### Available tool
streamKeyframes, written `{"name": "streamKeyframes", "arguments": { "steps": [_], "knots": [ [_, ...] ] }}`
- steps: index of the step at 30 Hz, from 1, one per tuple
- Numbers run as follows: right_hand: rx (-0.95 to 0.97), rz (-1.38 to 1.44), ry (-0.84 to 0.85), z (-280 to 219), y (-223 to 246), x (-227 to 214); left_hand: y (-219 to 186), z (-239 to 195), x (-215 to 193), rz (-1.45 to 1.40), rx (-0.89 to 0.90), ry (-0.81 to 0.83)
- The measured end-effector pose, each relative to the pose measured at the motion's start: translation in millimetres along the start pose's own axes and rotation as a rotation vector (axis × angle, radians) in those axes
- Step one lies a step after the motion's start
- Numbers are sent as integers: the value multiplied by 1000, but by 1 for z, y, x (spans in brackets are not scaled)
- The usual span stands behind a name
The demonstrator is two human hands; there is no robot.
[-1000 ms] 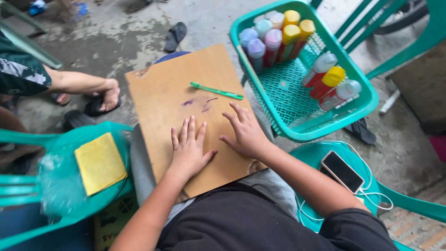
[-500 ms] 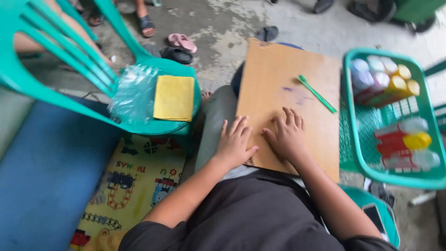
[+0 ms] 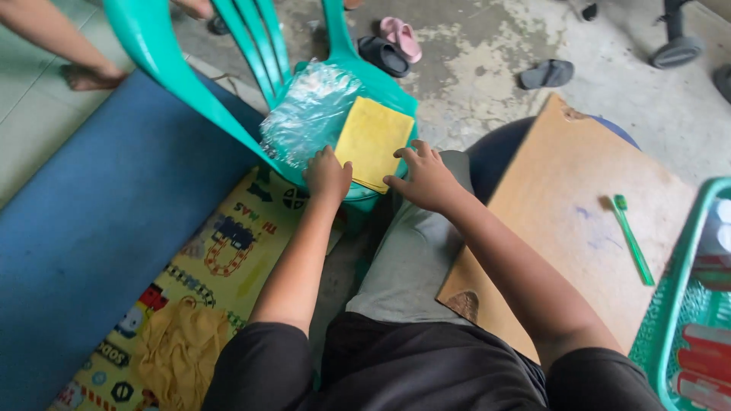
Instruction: The person handles a purple cloth wrapped in plastic, then picks up a red bottle of liquid and places it back. They then unfold a yellow cloth on a wooden board and scrub it with a green toothbrush before folding it.
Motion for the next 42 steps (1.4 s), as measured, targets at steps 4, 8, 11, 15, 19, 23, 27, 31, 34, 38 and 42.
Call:
{"name": "streamKeyframes", "arguments": {
  "steps": [4, 8, 11, 15, 19, 23, 27, 31, 34, 38, 42],
  "knots": [
    [-120, -70, 106, 17, 43, 4, 2, 5, -3, -19, 10, 23],
    [-131, -72, 105, 40, 50, 18, -8, -3, -21, -227, 22, 47],
    [-59, -6, 71, 70, 16, 48, -16, -3, -18, -461, -55, 119],
    [332, 277, 106, 84, -34, 71, -20, 8, 11, -835, -327, 300],
    [508, 533, 120, 65, -24, 54, -63, -8, -66, -1006, -315, 295],
    [687, 1127, 142, 52, -10, 53, -74, 3, -49, -1287, -363, 337],
    [798, 1517, 158, 73, -43, 97, -91, 3, -67, -1511, -423, 431],
    [646, 1478, 55, 79, -44, 80, -99, -5, -104, -1532, -346, 410],
    [449, 1237, -146, 82, -47, 33, -115, -16, -139, -1536, -284, 407],
    [339, 1486, -335, 55, -72, -29, -147, -30, -132, -1572, -177, 461],
    [63, 1404, -505, 15, -135, -89, -210, -66, -126, -1505, -20, 587]
  ]
}}
Point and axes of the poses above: each hand's wrist, its own z-axis towards the middle knuckle, its own x-axis out of the palm, y = z × x, the point moved 10 cm from there along z, towards the middle knuckle, and after that the axes turned 5 degrees about -y, right-handed, at the moved point
